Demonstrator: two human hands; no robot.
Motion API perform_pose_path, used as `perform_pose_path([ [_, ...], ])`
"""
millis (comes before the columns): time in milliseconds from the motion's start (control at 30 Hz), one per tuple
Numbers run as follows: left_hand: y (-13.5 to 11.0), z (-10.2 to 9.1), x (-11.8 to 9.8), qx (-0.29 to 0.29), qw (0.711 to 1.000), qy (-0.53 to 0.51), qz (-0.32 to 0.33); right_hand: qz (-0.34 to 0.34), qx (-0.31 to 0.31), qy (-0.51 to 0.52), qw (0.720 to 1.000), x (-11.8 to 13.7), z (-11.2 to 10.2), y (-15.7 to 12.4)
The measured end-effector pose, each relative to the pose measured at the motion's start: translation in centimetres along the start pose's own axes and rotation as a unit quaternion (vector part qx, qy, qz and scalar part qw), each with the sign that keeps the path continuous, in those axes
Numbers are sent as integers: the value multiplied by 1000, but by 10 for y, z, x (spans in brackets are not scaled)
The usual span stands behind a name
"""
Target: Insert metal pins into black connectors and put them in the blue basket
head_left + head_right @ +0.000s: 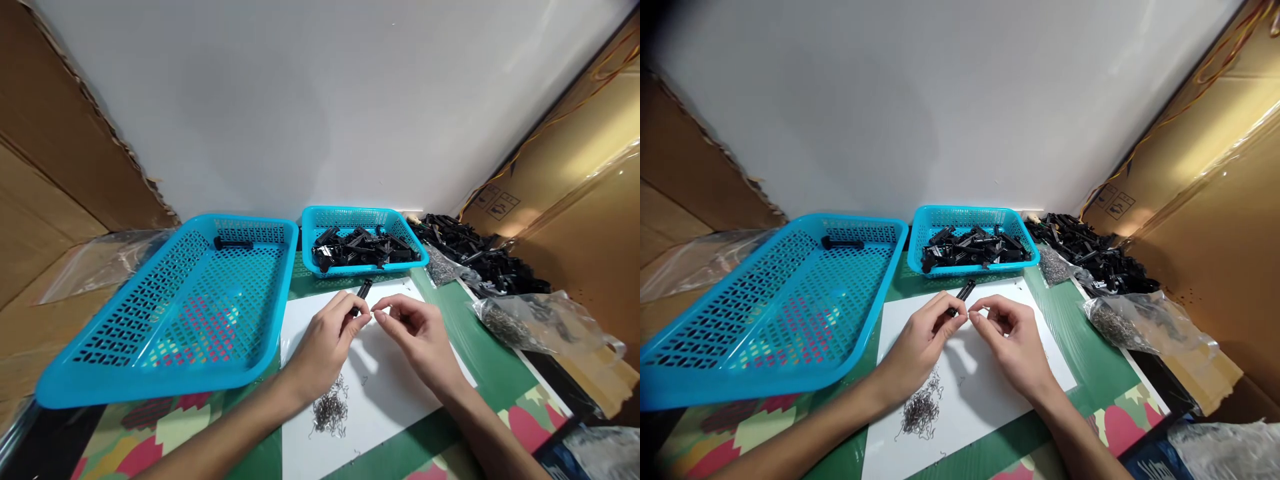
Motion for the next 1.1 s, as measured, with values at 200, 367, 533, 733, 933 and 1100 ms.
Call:
perform_pose_path([
  [200,-3,8,1,52,994,99,-7,-30,102,-167,980,14,2,-3],
  [367,-4,9,-5,80,990,113,6,-32,109,-195,974,10,-9,0],
  [533,-5,15,-5,103,983,151,25,30,17,-168,985,-12,-38,13],
  [733,-5,23,0,121,971,206,27,65,75,-208,973,-26,-29,18],
  [933,-5,26,2,129,967,217,35,32,90,-272,957,-22,-23,17],
  [1100,-7,28,2,126,960,242,62,42,77,-319,944,-21,-21,14],
])
Point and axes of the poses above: each hand's wrist, its own y-axis towards the middle knuckle, its own z-axis out of the palm, x = y × z, the point moved 7 cm from there along y, towards the middle knuckle, and after that the axes turned 1 degree about x, right-handed, at the moved point
